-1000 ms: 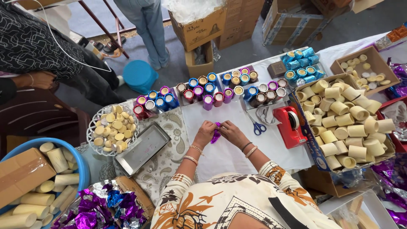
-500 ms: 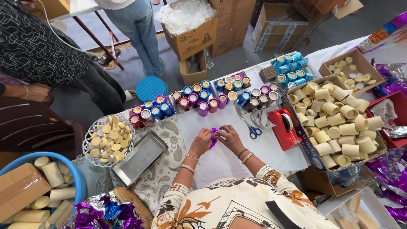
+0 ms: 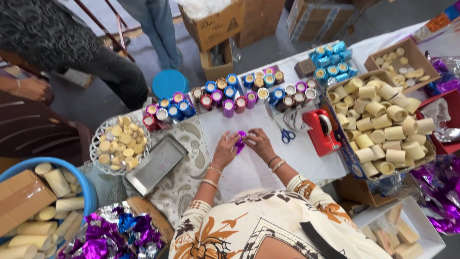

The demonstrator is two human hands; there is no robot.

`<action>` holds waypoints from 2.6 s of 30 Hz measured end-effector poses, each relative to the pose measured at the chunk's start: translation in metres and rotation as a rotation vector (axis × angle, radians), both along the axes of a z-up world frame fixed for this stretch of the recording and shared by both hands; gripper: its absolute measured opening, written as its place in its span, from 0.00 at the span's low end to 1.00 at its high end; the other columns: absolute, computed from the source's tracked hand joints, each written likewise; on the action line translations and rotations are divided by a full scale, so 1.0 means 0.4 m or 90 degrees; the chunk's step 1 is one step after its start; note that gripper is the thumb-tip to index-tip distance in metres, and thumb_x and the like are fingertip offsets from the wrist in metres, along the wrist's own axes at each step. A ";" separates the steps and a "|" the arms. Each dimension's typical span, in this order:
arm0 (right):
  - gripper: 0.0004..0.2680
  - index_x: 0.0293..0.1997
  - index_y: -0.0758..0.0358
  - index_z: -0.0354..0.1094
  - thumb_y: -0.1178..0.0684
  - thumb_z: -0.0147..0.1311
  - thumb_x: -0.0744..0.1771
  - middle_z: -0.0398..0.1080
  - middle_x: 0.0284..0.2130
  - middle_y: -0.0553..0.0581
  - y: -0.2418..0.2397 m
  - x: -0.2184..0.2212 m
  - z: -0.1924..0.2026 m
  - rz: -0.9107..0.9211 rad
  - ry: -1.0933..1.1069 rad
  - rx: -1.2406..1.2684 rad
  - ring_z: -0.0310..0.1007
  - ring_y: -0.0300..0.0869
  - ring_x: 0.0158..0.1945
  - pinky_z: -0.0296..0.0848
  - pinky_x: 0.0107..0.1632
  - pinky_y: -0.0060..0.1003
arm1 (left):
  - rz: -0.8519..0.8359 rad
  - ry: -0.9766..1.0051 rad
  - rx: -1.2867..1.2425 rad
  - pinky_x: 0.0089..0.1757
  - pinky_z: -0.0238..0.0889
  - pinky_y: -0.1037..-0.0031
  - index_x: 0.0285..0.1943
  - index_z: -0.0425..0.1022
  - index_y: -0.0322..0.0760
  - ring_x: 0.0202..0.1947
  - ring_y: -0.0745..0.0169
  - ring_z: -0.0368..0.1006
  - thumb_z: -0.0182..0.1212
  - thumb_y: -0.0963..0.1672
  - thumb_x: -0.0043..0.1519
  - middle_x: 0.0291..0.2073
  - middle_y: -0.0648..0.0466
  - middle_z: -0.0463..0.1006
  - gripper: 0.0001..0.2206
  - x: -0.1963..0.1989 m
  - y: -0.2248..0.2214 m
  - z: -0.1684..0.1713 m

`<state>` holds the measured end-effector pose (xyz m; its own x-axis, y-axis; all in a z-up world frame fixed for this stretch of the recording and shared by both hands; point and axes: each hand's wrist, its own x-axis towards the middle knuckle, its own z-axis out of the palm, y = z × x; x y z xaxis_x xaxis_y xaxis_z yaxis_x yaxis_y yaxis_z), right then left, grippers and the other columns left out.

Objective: Wrapping small cylindrical items in colored foil and organizing them on a workbench.

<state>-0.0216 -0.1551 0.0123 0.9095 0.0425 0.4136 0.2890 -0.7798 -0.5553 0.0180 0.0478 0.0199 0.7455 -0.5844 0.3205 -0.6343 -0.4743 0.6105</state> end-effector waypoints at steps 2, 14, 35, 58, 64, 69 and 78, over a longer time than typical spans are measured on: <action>0.05 0.39 0.54 0.78 0.53 0.67 0.63 0.72 0.43 0.53 0.006 -0.003 0.020 -0.001 0.012 0.008 0.69 0.48 0.48 0.73 0.48 0.42 | 0.026 0.010 -0.033 0.62 0.58 0.58 0.63 0.73 0.34 0.65 0.39 0.61 0.62 0.37 0.54 0.61 0.47 0.74 0.24 0.006 0.012 -0.042; 0.05 0.41 0.51 0.78 0.54 0.65 0.63 0.71 0.43 0.51 0.010 -0.009 0.023 -0.016 0.037 -0.014 0.69 0.46 0.47 0.74 0.47 0.41 | 0.036 -0.059 0.045 0.64 0.56 0.57 0.68 0.69 0.36 0.69 0.43 0.58 0.60 0.39 0.57 0.65 0.49 0.71 0.26 -0.050 -0.005 -0.015; 0.05 0.41 0.57 0.79 0.55 0.65 0.63 0.72 0.36 0.53 -0.014 0.051 0.006 -0.013 0.211 0.222 0.72 0.41 0.39 0.73 0.39 0.34 | -0.003 -0.114 0.136 0.56 0.62 0.58 0.63 0.75 0.36 0.63 0.46 0.62 0.62 0.39 0.55 0.59 0.54 0.75 0.23 -0.015 -0.013 -0.024; 0.07 0.46 0.64 0.74 0.61 0.61 0.64 0.76 0.38 0.51 -0.028 0.109 -0.091 0.039 0.319 0.376 0.74 0.36 0.39 0.76 0.45 0.32 | 0.046 0.110 -0.098 0.56 0.62 0.60 0.57 0.70 0.36 0.56 0.43 0.67 0.69 0.38 0.54 0.54 0.47 0.73 0.21 0.011 -0.063 -0.010; 0.07 0.49 0.63 0.73 0.59 0.56 0.67 0.75 0.39 0.49 -0.040 0.112 -0.074 0.038 0.386 0.455 0.74 0.34 0.37 0.76 0.40 0.31 | 0.110 0.126 -0.154 0.55 0.63 0.59 0.55 0.70 0.36 0.54 0.44 0.68 0.70 0.37 0.50 0.50 0.49 0.74 0.23 0.034 -0.091 -0.077; 0.06 0.51 0.64 0.72 0.60 0.55 0.69 0.76 0.38 0.51 -0.047 0.099 -0.030 0.078 0.361 0.381 0.76 0.35 0.39 0.77 0.44 0.31 | 0.185 0.223 -0.159 0.49 0.66 0.63 0.49 0.72 0.40 0.47 0.52 0.69 0.71 0.38 0.48 0.46 0.55 0.75 0.20 0.047 -0.106 -0.137; 0.11 0.49 0.65 0.72 0.66 0.62 0.64 0.73 0.37 0.53 -0.041 0.103 0.023 0.146 0.226 0.272 0.75 0.40 0.39 0.79 0.44 0.36 | 0.196 0.300 -0.215 0.46 0.69 0.66 0.48 0.73 0.42 0.46 0.55 0.72 0.73 0.39 0.49 0.46 0.57 0.76 0.19 0.058 -0.110 -0.174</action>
